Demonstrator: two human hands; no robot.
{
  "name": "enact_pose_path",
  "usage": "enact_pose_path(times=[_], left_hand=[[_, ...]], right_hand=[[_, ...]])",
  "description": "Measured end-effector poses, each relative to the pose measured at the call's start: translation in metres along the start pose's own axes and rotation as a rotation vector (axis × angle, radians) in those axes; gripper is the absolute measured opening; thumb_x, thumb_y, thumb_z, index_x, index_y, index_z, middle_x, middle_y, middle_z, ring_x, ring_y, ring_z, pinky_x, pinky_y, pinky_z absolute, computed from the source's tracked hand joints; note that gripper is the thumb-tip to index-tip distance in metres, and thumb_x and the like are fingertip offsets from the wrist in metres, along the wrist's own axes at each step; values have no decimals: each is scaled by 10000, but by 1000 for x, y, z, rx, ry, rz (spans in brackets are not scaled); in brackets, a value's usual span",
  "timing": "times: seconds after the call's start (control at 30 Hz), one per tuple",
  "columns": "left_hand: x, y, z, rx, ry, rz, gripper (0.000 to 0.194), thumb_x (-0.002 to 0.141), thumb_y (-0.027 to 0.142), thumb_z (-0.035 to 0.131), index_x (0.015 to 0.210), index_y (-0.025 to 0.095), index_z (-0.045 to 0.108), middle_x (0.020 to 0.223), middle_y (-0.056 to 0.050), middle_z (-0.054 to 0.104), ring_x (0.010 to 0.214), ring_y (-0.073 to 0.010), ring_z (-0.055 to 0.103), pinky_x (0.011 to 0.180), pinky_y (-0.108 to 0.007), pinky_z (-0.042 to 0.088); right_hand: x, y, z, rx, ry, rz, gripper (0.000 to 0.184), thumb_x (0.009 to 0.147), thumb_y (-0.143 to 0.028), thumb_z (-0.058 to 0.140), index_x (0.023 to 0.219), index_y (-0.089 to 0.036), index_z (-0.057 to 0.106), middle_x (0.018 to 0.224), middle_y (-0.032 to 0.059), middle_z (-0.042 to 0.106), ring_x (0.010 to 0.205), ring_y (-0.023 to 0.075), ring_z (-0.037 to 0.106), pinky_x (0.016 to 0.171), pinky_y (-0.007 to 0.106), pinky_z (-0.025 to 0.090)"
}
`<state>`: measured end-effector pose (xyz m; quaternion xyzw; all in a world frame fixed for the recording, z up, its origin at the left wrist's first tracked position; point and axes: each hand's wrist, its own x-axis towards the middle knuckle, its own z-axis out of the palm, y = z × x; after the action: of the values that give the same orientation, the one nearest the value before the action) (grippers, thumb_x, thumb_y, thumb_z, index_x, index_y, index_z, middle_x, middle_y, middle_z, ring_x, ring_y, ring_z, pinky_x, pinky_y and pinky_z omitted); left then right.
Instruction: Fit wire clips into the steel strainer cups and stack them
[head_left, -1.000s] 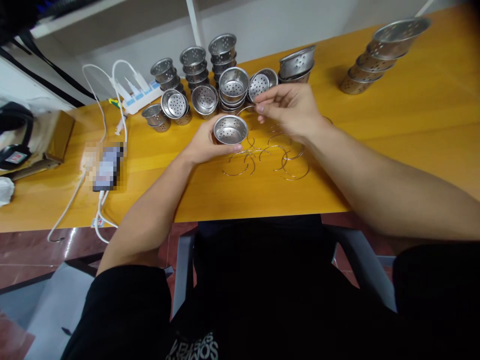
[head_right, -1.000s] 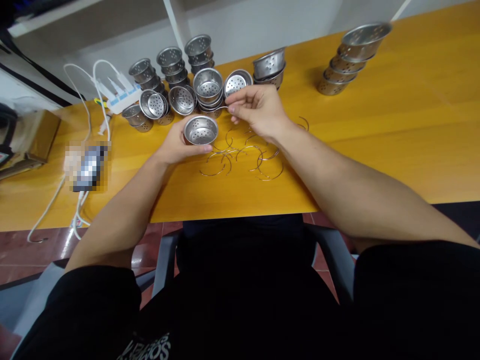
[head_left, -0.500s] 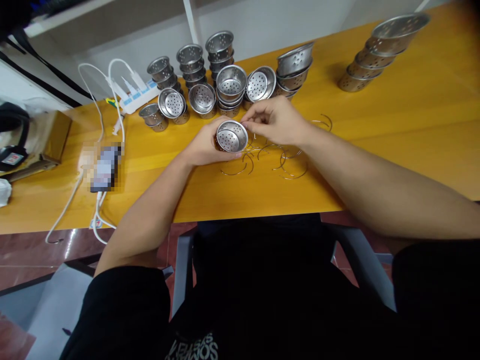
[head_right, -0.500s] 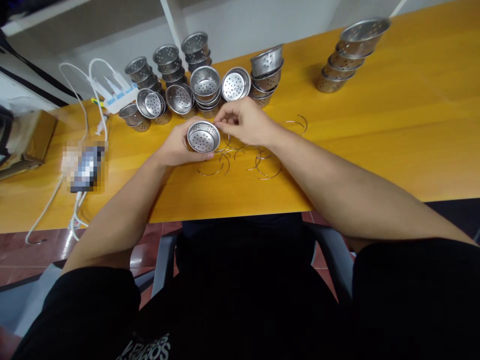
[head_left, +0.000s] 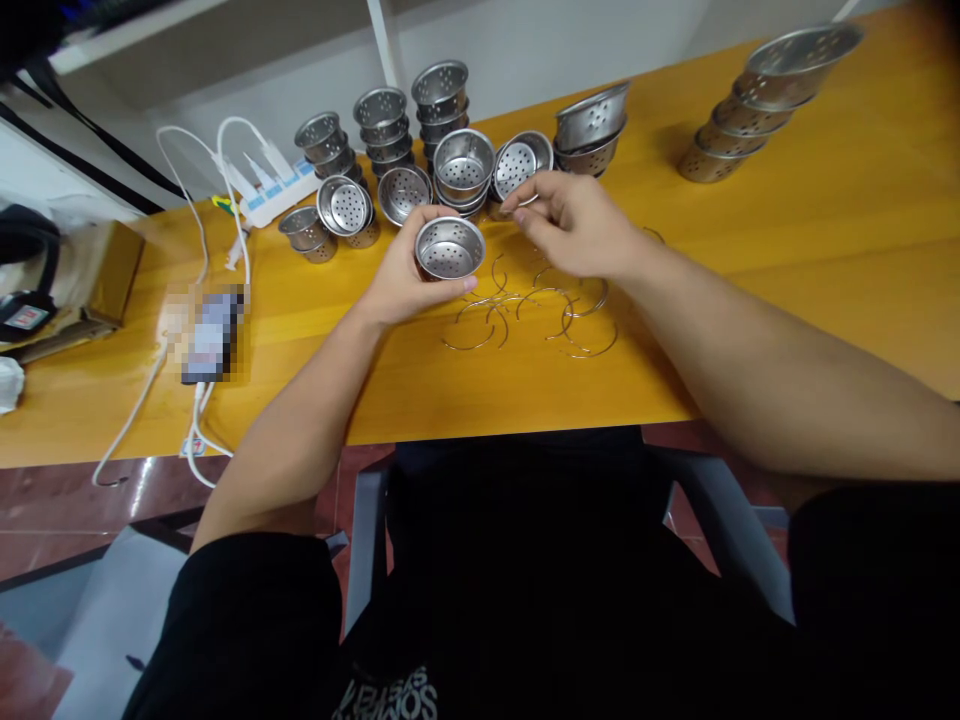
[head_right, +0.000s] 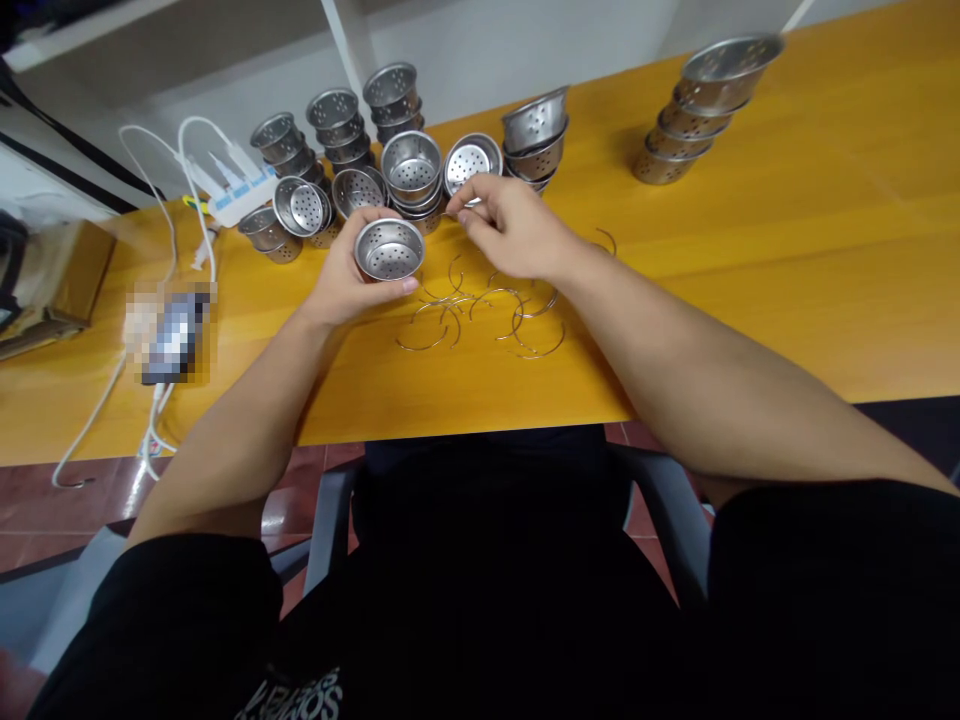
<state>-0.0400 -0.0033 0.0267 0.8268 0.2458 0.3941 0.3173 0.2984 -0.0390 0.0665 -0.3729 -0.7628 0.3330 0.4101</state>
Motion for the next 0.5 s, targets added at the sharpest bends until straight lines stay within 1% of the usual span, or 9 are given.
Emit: enact_pose_path(times=[0.07, 0.1, 0.17, 0.2, 0.27, 0.37, 0.43, 0.5], left_hand=[[1, 8, 0, 30, 5, -18, 1333, 689, 1145, 1076, 1653, 305, 700, 1518, -137, 802, 1442, -429, 866, 1305, -690, 721], [2, 13, 0, 46, 12, -34, 1335, 670, 1147, 1082, 1631, 293, 725, 1517, -146, 811, 1446, -435, 864, 1315, -693, 718], [3, 20, 1, 72, 35, -67, 1342, 626, 1155, 1093, 1583, 274, 765, 1518, -160, 826, 1463, -450, 854, 1342, -697, 705], [4, 21, 1, 81, 50, -80, 1349, 606, 1167, 1089, 1564, 271, 775, 1513, -161, 830, 1472, -454, 849, 1357, -699, 696], [5, 21, 3, 92, 75, -92, 1371, 586, 1204, 1057, 1556, 277, 774, 1496, -152, 833, 1483, -455, 841, 1378, -702, 679], [6, 15, 5, 107, 85, -93, 1401, 605, 1243, 1001, 1604, 298, 734, 1503, -144, 824, 1485, -446, 837, 1384, -691, 667], [6, 12, 6, 108, 85, -101, 1427, 612, 1253, 982, 1640, 306, 699, 1532, -151, 818, 1489, -443, 839, 1381, -676, 671], [6, 11, 8, 90, 98, -114, 1448, 618, 1258, 974, 1669, 311, 665, 1579, -162, 811, 1504, -445, 841, 1379, -663, 680]], right_hand=[[-1, 0, 2, 34, 19, 28, 537, 1159, -788, 987, 1216, -306, 757, 627, -66, 535, 554, 183, 420, 587, 405, 318], [-1, 0, 4, 63, 25, 45, 605, 1126, -867, 979, 1219, -317, 744, 618, -62, 568, 544, 189, 462, 589, 411, 348], [0, 1, 6, 132, 30, 78, 692, 1056, -949, 989, 1223, -342, 700, 608, -57, 632, 532, 203, 536, 607, 426, 409], [0, 0, 6, 161, 25, 90, 711, 1027, -950, 1009, 1220, -353, 675, 610, -53, 661, 537, 214, 573, 625, 437, 437], [0, -2, 7, 196, 9, 101, 703, 996, -890, 1053, 1204, -364, 635, 641, -33, 725, 588, 247, 665, 678, 464, 492], [1, -4, 8, 224, 40, 65, 633, 1008, -793, 1070, 1154, -363, 628, 779, 32, 823, 748, 300, 773, 782, 511, 557], [1, -5, 8, 184, 99, -2, 587, 1028, -789, 1059, 1099, -355, 671, 903, 78, 850, 826, 301, 749, 807, 523, 551], [2, -4, 8, 111, 169, -73, 561, 1061, -806, 1048, 1047, -350, 723, 978, 95, 829, 860, 289, 672, 817, 525, 539]])
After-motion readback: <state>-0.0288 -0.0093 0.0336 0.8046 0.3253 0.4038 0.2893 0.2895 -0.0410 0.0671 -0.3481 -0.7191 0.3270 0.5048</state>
